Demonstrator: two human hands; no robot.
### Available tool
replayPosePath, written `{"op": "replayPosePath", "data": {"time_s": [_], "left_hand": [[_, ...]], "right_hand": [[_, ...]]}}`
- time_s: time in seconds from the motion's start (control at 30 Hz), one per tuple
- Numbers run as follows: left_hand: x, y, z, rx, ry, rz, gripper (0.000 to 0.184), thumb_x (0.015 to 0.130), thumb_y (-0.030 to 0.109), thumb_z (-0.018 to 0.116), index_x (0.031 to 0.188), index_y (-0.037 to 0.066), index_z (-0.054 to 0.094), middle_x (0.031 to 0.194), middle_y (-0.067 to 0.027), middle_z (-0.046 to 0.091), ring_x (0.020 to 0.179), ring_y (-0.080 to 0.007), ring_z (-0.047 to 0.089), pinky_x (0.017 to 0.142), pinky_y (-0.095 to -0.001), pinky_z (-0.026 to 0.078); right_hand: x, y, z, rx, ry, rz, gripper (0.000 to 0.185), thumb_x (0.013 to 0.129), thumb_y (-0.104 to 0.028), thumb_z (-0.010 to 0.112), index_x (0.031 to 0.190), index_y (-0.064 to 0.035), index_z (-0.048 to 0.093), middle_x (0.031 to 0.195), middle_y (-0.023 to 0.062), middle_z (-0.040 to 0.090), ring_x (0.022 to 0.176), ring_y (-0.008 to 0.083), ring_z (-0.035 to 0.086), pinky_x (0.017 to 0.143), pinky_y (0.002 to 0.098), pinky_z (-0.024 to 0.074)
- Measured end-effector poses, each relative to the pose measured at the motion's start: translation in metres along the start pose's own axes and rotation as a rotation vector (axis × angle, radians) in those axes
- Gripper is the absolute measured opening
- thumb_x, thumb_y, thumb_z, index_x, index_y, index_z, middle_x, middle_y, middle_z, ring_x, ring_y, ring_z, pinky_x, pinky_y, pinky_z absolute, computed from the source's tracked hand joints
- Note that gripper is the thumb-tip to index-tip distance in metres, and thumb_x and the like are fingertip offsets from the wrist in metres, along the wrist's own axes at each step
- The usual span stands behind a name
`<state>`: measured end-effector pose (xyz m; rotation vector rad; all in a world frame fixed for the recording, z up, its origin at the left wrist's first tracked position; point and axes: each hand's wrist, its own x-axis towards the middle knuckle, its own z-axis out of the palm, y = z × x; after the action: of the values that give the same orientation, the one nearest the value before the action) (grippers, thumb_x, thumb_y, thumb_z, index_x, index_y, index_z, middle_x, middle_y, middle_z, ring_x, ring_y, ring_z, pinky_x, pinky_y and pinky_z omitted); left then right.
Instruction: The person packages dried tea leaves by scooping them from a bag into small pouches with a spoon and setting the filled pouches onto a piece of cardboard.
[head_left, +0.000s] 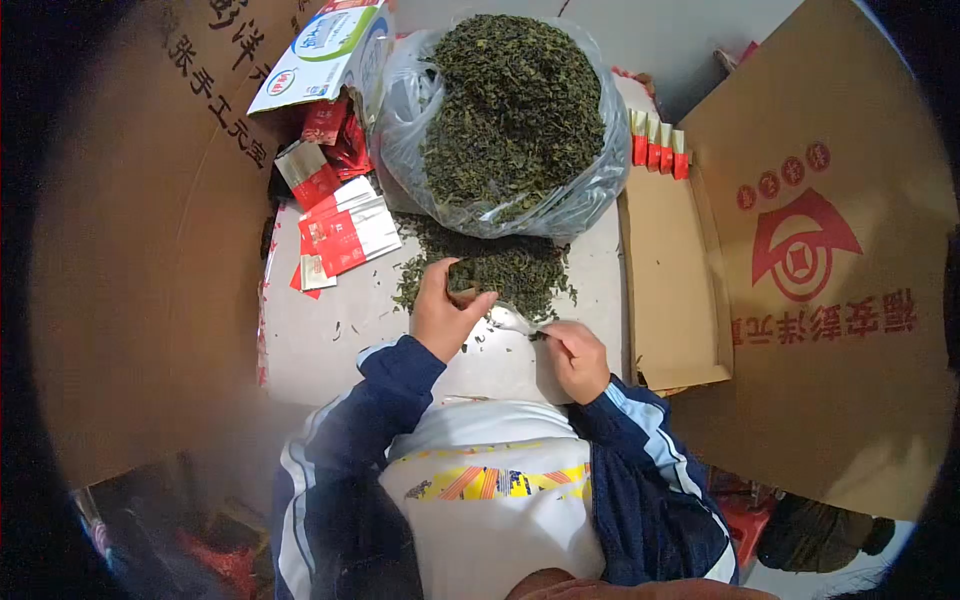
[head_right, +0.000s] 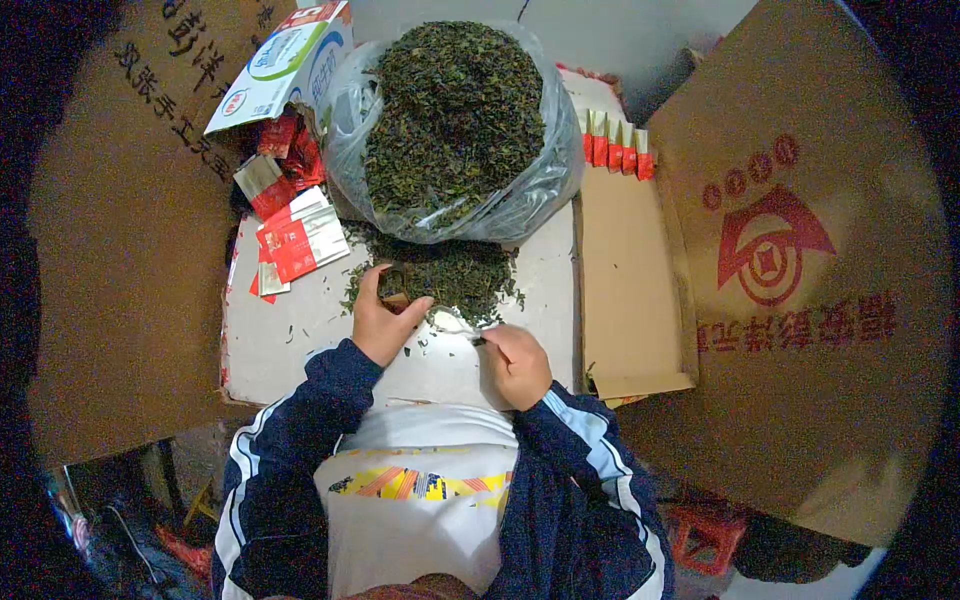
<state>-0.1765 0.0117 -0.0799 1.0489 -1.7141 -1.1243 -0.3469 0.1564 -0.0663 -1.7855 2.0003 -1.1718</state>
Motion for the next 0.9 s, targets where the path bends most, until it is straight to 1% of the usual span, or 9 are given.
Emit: {"op": "replayPosePath", "data": {"time_s": [0.17, 0.27, 0.3, 0.37, 0.4, 0.47, 0.7, 0.83, 0.9], "left_hand": [[-0.01, -0.011, 0.01, -0.063, 0.008, 0.005, 0.053, 0.071, 0.011, 0.078, 0.112, 0.001, 0.046, 0.094, -0.0095, 0.056, 0.084, -0.0178, 0.058, 0.076, -0.0301, 0.049], [-0.017, 0.006, 0.012, -0.061, -0.018, 0.053, 0.052, 0.073, 0.011, 0.077, 0.113, 0.001, 0.044, 0.093, -0.0081, 0.055, 0.083, -0.0162, 0.057, 0.075, -0.03, 0.049], [-0.019, 0.02, 0.01, -0.036, -0.021, 0.089, 0.052, 0.075, 0.01, 0.076, 0.114, 0.001, 0.043, 0.092, -0.0074, 0.055, 0.083, -0.0151, 0.056, 0.075, -0.0298, 0.049], [-0.022, 0.026, 0.013, -0.016, -0.034, 0.135, 0.052, 0.076, 0.01, 0.075, 0.115, 0.001, 0.042, 0.092, -0.0067, 0.055, 0.082, -0.0141, 0.056, 0.074, -0.0296, 0.049], [-0.024, 0.023, 0.013, -0.09, -0.054, 0.084, 0.053, 0.076, 0.012, 0.075, 0.116, 0.001, 0.042, 0.093, -0.0073, 0.053, 0.083, -0.0149, 0.055, 0.075, -0.0298, 0.048], [-0.025, 0.017, 0.013, -0.233, -0.091, -0.024, 0.055, 0.076, 0.016, 0.076, 0.117, 0.001, 0.043, 0.096, -0.0083, 0.05, 0.085, -0.0166, 0.053, 0.076, -0.0303, 0.047], [-0.028, 0.016, 0.007, -0.297, -0.206, -0.018, 0.053, 0.084, 0.011, 0.065, 0.127, -0.002, 0.037, 0.107, -0.0106, 0.049, 0.097, -0.0181, 0.051, 0.085, -0.0306, 0.044], [-0.029, 0.013, 0.013, -0.335, -0.204, -0.028, 0.055, 0.087, 0.012, 0.06, 0.132, -0.002, 0.032, 0.114, -0.0124, 0.048, 0.1, -0.0189, 0.051, 0.088, -0.0306, 0.042], [-0.027, 0.02, 0.013, -0.325, -0.166, -0.013, 0.057, 0.088, 0.015, 0.059, 0.135, -0.002, 0.03, 0.117, -0.0134, 0.047, 0.103, -0.0194, 0.051, 0.091, -0.032, 0.041]], "right_hand": [[0.024, -0.038, -0.009, -0.358, 0.076, -0.188, 0.021, 0.077, 0.003, 0.059, 0.097, -0.0016, 0.063, 0.092, 0.0169, 0.064, 0.085, 0.0338, 0.062, 0.075, 0.037, 0.0501], [0.029, -0.048, 0.01, -0.099, 0.038, -0.131, 0.02, 0.077, 0.003, 0.058, 0.096, -0.0002, 0.062, 0.092, 0.0176, 0.064, 0.084, 0.0343, 0.062, 0.073, 0.0381, 0.0507], [0.031, -0.048, 0.016, -0.109, 0.054, -0.124, 0.02, 0.077, 0.003, 0.058, 0.096, -0.0002, 0.062, 0.092, 0.0176, 0.064, 0.084, 0.0343, 0.062, 0.073, 0.0381, 0.0507], [0.034, -0.042, 0.031, 0.046, 0.019, -0.059, 0.017, 0.08, -0.004, 0.057, 0.097, -0.0015, 0.062, 0.092, 0.0171, 0.062, 0.083, 0.035, 0.06, 0.074, 0.039, 0.0497], [0.035, -0.041, 0.035, 0.127, -0.001, -0.029, 0.017, 0.082, -0.007, 0.057, 0.097, -0.0021, 0.062, 0.091, 0.0168, 0.062, 0.083, 0.0354, 0.059, 0.074, 0.0394, 0.0491], [0.038, -0.042, 0.035, 0.155, 0.007, -0.003, 0.016, 0.082, -0.006, 0.056, 0.096, -0.0017, 0.061, 0.091, 0.0172, 0.061, 0.082, 0.0359, 0.059, 0.074, 0.0395, 0.049], [0.043, -0.042, 0.032, 0.218, 0.035, 0.096, 0.013, 0.083, -0.005, 0.055, 0.094, -0.0005, 0.06, 0.089, 0.0182, 0.061, 0.082, 0.0374, 0.058, 0.075, 0.0403, 0.0486], [0.046, -0.047, 0.039, 0.119, 0.111, -0.008, 0.021, 0.082, -0.002, 0.056, 0.103, -0.0027, 0.059, 0.095, 0.019, 0.061, 0.087, 0.0347, 0.061, 0.075, 0.0395, 0.0501], [0.047, -0.039, 0.051, 0.159, 0.08, -0.098, 0.041, 0.082, -0.017, 0.064, 0.119, -0.0064, 0.05, 0.109, 0.0235, 0.056, 0.098, 0.0359, 0.057, 0.087, 0.0415, 0.0453]]}}
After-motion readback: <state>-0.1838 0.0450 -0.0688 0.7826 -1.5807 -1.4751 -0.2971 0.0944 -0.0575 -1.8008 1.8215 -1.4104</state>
